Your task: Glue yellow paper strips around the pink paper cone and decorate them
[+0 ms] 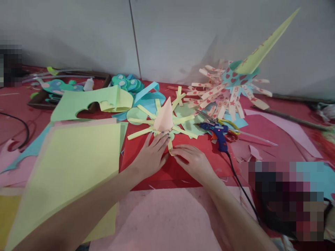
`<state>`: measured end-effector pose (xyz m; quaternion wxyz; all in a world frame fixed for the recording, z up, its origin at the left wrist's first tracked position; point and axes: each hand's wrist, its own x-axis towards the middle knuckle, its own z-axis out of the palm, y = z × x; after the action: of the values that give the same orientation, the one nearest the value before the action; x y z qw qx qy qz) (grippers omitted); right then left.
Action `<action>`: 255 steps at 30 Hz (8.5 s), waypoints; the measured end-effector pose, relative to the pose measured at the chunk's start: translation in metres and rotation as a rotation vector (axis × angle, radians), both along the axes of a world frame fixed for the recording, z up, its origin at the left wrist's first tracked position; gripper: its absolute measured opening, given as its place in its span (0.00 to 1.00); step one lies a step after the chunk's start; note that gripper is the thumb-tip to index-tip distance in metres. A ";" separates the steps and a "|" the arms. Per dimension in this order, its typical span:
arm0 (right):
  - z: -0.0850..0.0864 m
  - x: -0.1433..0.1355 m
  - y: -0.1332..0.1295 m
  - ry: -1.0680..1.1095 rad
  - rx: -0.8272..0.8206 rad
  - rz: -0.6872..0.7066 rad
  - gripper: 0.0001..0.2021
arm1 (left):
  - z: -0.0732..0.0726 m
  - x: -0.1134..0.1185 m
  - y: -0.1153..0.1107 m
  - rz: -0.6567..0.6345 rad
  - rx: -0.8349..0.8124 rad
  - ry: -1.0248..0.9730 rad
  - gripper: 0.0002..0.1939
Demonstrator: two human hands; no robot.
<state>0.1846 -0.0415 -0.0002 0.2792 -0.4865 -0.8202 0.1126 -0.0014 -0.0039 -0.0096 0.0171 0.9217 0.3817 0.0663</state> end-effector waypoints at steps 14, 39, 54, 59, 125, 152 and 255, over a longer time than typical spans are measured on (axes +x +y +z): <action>0.005 -0.002 0.000 0.090 -0.088 -0.001 0.06 | -0.001 -0.006 0.006 0.035 -0.095 -0.284 0.22; 0.004 0.092 0.017 0.144 -0.040 -1.164 0.14 | 0.008 -0.015 0.009 0.244 -0.154 -0.662 0.20; -0.007 0.088 0.021 0.072 -0.291 -1.096 0.15 | 0.009 -0.014 0.014 0.352 -0.096 -0.667 0.07; -0.005 0.085 0.020 0.073 -0.335 -1.124 0.16 | 0.007 -0.013 0.018 0.400 -0.053 -0.706 0.05; -0.003 0.063 0.021 0.265 -0.380 -1.054 0.27 | 0.006 -0.015 0.010 0.333 0.132 -0.176 0.26; 0.009 0.030 0.014 0.265 -0.387 -0.926 0.30 | 0.005 -0.013 0.010 0.093 0.029 -0.069 0.24; 0.006 0.042 0.023 1.035 -0.125 -0.771 0.20 | 0.017 -0.002 -0.008 -0.100 0.610 -0.442 0.08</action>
<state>0.2269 -0.0182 0.0060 0.6299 -0.6442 -0.3382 0.2718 -0.0039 -0.0121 0.0069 -0.1731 0.8654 0.2862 0.3731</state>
